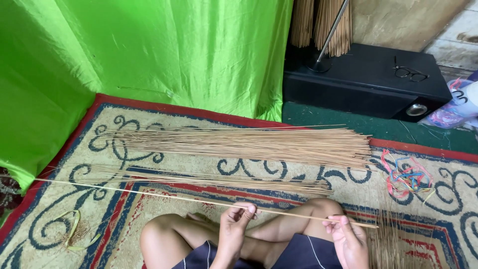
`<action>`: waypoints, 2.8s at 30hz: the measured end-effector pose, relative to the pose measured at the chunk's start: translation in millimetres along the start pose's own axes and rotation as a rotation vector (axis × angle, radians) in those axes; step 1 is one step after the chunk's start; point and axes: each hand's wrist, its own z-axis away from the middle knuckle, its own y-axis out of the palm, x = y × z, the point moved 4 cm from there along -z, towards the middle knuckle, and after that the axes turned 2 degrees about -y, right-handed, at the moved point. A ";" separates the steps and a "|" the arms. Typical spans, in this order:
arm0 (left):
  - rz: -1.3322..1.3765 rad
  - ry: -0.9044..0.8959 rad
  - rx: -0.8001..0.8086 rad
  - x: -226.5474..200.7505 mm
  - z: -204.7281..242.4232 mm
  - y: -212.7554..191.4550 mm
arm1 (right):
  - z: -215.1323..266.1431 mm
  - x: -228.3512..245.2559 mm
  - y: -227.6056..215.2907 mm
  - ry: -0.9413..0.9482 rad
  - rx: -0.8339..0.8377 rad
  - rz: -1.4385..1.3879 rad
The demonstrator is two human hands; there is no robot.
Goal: Cleaning and stripping individual palm leaf midribs to prepare them for broom making
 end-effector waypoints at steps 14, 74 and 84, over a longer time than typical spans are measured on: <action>-0.001 0.031 0.035 -4.4 -6.8 -11.5 | -2.7 3.3 5.5 0.042 0.032 0.030; 0.075 -0.167 -0.572 127.9 -192.0 -111.5 | -162.2 -116.6 -85.9 0.468 -0.261 0.362; 0.010 -0.218 -0.586 178.0 -214.9 -120.5 | -190.2 -132.8 -116.7 0.468 -0.192 0.804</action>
